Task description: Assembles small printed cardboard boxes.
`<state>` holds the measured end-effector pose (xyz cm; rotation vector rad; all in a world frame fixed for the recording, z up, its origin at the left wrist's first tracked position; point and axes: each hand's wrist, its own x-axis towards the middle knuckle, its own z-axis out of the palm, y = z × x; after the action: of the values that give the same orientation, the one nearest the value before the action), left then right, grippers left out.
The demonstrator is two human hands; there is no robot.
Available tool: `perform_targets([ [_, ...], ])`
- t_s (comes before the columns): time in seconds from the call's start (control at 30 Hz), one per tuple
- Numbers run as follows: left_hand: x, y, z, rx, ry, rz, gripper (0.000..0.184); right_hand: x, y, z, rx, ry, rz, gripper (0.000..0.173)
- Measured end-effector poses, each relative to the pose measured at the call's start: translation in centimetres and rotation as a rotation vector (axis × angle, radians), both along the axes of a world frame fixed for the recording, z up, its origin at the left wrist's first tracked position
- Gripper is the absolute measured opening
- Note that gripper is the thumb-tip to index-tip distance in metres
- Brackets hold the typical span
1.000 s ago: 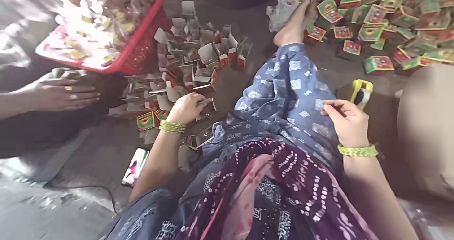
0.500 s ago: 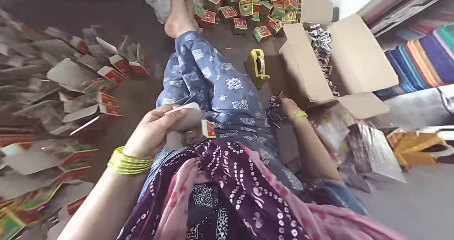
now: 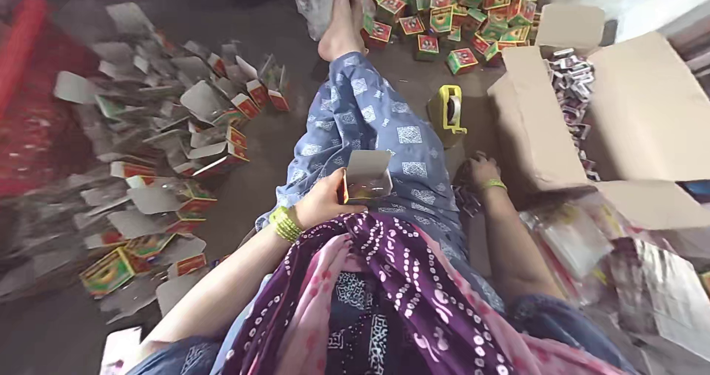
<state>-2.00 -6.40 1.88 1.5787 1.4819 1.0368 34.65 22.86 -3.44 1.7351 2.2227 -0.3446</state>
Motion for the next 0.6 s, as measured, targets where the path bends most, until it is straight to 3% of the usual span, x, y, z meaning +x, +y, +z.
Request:
perform_targets([
  [0.13,0.8,1.4,1.0,0.078,-0.311,-0.018,0.072,0.4,1.0,0.2,-0.055,-0.004,-0.046,0.048],
  [0.3,1.6,4.8,1.6,0.146,-0.353,0.024,0.072,0.2,0.4,1.9,0.065,0.110,-0.079,0.040],
  [0.4,2.4,6.4,0.2,0.118,-0.322,0.131,0.074,-2.1,-1.8,5.1,0.321,0.618,-0.116,0.036],
  [0.47,2.6,6.8,-0.9,0.086,-0.293,0.186,0.076,-4.9,-4.2,7.8,0.391,1.024,-0.088,0.042],
  [0.53,2.5,6.7,-1.6,0.083,-0.251,0.213,0.075,-8.3,-8.0,11.2,0.299,1.290,-0.025,0.040],
  [0.6,2.4,6.5,-1.6,0.097,-0.202,0.232,0.074,-11.4,-11.7,13.9,0.183,1.357,0.131,0.035],
])
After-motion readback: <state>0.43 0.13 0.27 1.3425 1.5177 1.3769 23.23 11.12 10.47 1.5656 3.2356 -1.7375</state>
